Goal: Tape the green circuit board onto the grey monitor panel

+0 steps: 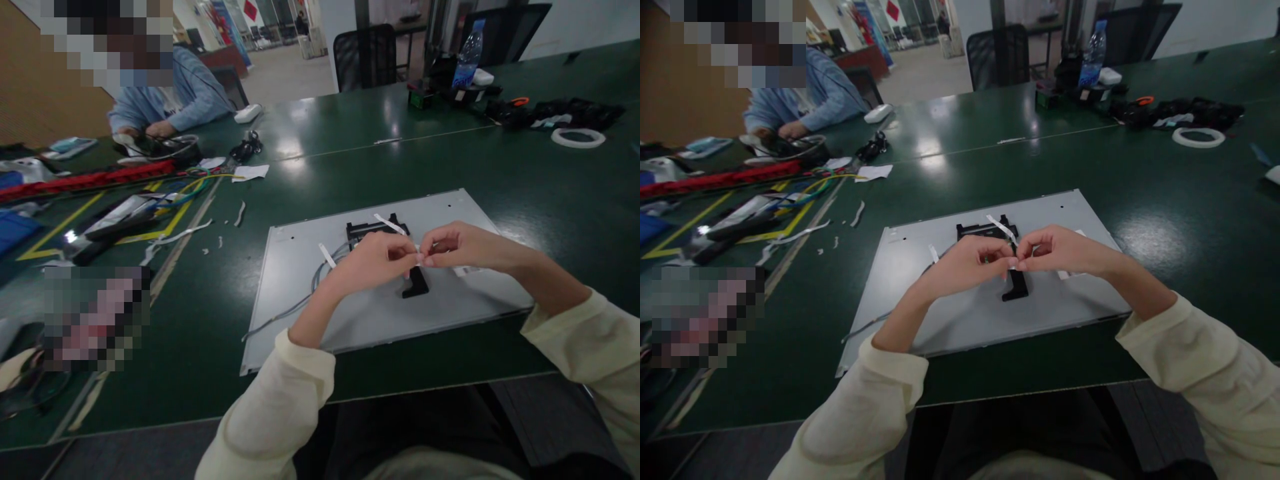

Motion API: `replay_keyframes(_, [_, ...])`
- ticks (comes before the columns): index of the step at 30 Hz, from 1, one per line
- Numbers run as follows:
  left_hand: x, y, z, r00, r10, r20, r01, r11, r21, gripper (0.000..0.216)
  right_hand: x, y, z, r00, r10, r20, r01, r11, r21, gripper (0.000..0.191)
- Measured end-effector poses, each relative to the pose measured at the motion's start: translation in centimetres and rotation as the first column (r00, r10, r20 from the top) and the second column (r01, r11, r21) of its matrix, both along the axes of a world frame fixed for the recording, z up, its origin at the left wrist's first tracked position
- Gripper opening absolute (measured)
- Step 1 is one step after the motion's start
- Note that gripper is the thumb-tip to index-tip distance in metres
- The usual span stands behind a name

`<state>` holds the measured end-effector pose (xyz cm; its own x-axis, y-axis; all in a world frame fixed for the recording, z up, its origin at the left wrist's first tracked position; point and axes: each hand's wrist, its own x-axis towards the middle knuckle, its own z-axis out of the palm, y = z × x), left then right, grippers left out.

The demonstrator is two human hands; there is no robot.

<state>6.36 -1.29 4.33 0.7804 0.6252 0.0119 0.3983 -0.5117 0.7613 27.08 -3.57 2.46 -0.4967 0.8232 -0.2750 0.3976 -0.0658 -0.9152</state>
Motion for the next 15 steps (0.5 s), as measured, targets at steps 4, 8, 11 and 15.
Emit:
replay_keyframes(4, [-0.09,0.24,-0.39,1.0,0.025,-0.014,-0.026,0.997,-0.078,0.026,0.19,0.25,-0.43,0.999,-0.027,0.023,0.027,1.0,0.002,0.036])
replay_keyframes(8, [-0.4,0.66,-0.72,0.998,0.033,-0.054,-0.041,0.987,-0.154,0.022,0.56,0.55,-0.74,0.997,-0.056,0.058,0.056,0.998,0.005,0.035])
replay_keyframes(11, [-0.77,0.89,-0.84,0.993,0.042,-0.108,-0.065,0.972,-0.226,0.021,0.87,0.7,-0.87,0.994,-0.062,0.092,0.062,0.998,-0.001,0.034])
replay_keyframes(15, [-0.77,0.6,-0.76,0.981,0.051,-0.189,-0.097,0.965,-0.244,0.025,1.03,0.71,-0.93,0.99,-0.041,0.138,0.041,0.999,-0.003,0.032])
